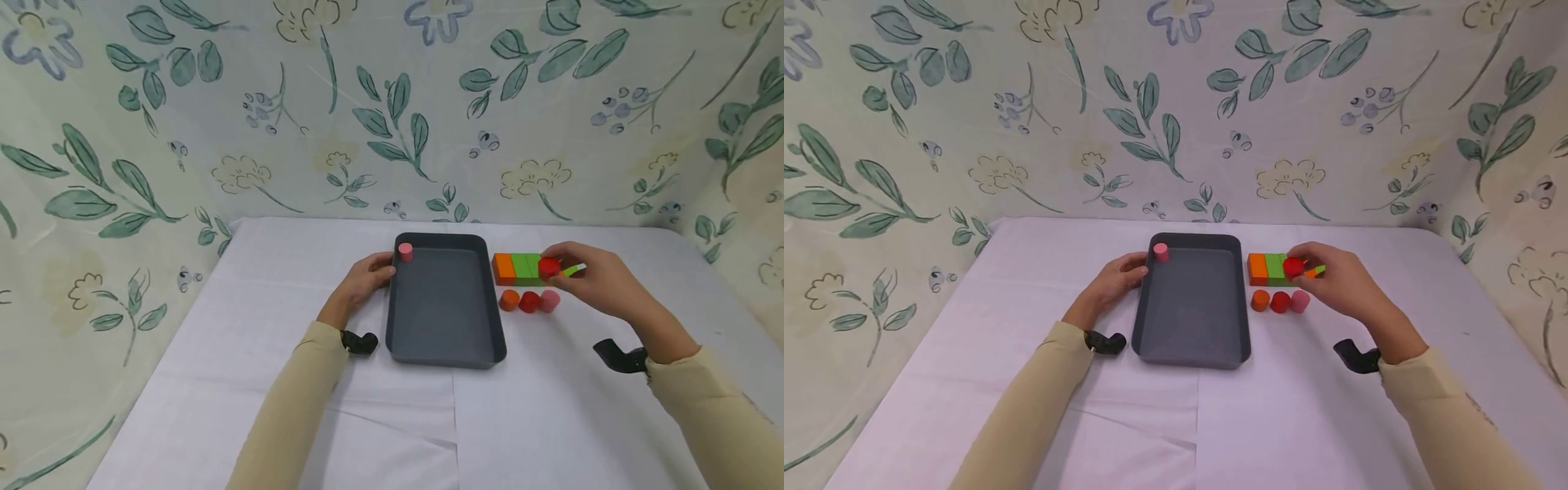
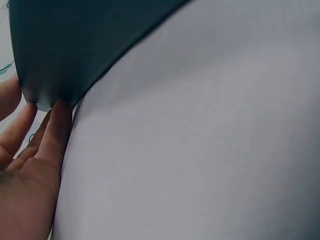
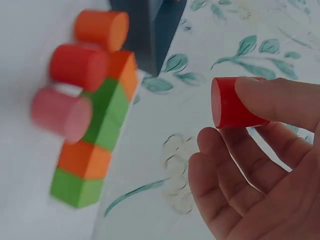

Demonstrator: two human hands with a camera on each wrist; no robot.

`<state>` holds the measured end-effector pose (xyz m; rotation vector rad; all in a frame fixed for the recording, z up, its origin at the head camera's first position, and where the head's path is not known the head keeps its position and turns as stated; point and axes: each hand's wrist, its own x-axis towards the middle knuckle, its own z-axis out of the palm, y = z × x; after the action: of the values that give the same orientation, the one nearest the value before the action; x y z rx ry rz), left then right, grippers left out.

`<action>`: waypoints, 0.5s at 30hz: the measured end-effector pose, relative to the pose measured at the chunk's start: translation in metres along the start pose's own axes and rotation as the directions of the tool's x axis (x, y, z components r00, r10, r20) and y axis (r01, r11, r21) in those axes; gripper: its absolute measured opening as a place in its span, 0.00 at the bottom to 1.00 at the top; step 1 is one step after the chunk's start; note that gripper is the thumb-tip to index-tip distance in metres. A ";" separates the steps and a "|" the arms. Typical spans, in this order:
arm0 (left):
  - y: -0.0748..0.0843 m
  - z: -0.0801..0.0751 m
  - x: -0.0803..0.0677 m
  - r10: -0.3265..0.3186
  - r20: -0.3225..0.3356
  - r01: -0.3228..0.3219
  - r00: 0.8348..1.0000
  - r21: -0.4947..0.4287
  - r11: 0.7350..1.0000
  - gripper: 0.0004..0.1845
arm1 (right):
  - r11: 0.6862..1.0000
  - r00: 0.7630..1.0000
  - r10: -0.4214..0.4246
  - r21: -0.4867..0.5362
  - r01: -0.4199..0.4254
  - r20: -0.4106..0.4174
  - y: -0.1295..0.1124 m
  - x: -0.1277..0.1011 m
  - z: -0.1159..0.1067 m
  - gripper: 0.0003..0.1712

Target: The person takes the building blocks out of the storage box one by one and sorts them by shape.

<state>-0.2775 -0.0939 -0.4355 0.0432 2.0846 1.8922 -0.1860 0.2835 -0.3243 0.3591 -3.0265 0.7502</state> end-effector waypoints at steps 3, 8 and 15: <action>0.000 -0.001 0.000 -0.003 0.001 0.003 1.000 -0.002 1.000 0.25 | 1.000 1.000 0.020 -0.008 -0.020 0.001 0.019 -0.010 -0.002 0.24; 0.000 -0.003 0.002 0.002 0.001 -0.002 1.000 0.008 1.000 0.25 | 0.998 0.998 0.067 0.003 -0.067 0.008 0.048 -0.020 -0.001 0.25; -0.002 -0.002 0.002 0.000 0.001 0.000 1.000 -0.010 1.000 0.25 | 0.984 0.984 0.169 0.048 -0.172 0.061 0.081 -0.019 0.012 0.28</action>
<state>-0.2797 -0.0952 -0.4380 0.0415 2.0750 1.9020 -0.1849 0.3515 -0.3730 0.1229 -3.1257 0.8447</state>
